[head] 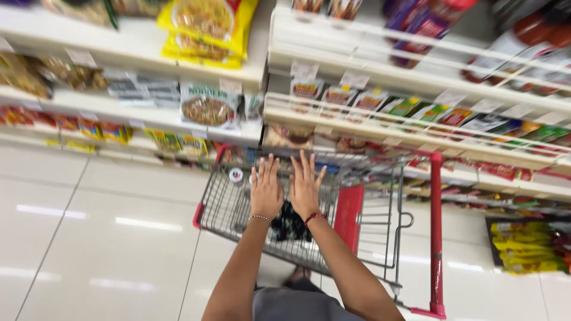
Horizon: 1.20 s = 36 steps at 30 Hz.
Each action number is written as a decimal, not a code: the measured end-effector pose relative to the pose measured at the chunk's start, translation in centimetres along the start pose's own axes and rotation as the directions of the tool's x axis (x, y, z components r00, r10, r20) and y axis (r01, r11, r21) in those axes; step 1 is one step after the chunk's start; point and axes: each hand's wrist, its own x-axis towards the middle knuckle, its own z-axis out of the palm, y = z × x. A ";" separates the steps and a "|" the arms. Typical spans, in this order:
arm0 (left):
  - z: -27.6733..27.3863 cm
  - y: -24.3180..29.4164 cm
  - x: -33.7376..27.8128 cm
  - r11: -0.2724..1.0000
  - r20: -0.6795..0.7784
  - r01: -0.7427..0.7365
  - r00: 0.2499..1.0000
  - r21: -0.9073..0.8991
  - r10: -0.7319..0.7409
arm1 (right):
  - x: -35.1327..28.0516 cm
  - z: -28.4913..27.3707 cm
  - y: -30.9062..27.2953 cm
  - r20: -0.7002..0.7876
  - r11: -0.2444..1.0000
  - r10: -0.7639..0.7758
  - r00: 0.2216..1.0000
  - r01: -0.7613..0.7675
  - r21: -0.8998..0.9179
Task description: Picking various food items and bottles from store shelves and placing them into a shopping cart.
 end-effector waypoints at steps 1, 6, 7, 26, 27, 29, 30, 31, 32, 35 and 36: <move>1.4 -1.0 -1.4 1.000 0.028 0.021 0.999 -0.005 -0.021 | -1.5 1.3 0.5 0.033 1.000 0.012 0.999 -0.012 0.003; 7.3 -5.6 -7.2 0.919 0.546 0.227 0.748 0.323 -0.377 | -8.7 7.9 3.1 0.468 0.995 0.097 0.878 -0.085 -0.047; 8.0 -6.4 -7.4 0.917 0.556 0.236 0.737 0.322 -0.385 | -9.5 9.0 3.5 0.484 0.995 0.099 0.869 -0.087 -0.048; 20.4 -18.8 -0.8 0.850 0.407 0.525 0.785 -0.036 -0.468 | -9.8 23.5 9.9 0.671 0.837 0.537 0.510 -0.418 -0.353; 21.1 -19.4 -0.8 0.834 0.467 0.550 0.727 0.042 -0.503 | -9.7 23.9 10.4 0.656 0.757 0.624 0.426 -0.538 -0.370; 19.8 -18.9 0.4 0.858 0.439 0.513 0.774 -0.011 -0.457 | -11.0 25.5 11.4 0.644 0.705 0.641 0.417 -0.651 -0.281; 19.1 -18.5 0.9 0.876 0.407 0.479 0.813 -0.062 -0.416 | -11.8 26.1 11.9 0.636 0.642 0.656 0.406 -0.744 -0.186; 20.0 -18.7 0.7 0.875 0.407 0.479 0.814 -0.065 -0.415 | -11.8 26.1 11.3 0.635 0.642 0.657 0.407 -0.743 -0.188; 20.9 -18.9 0.4 0.853 0.504 0.519 0.752 -0.055 -0.425 | -12.0 26.1 10.7 0.670 0.618 0.675 0.309 -0.734 -0.283; 25.5 -20.0 -2.5 0.857 0.588 0.509 0.718 -0.078 -0.373 | -15.8 28.6 13.2 0.655 0.636 0.696 0.294 -0.675 -0.373; 27.3 -20.4 -3.8 0.881 0.576 0.459 0.754 -0.115 -0.317 | -17.7 29.7 14.7 0.611 0.677 0.694 0.381 -0.635 -0.373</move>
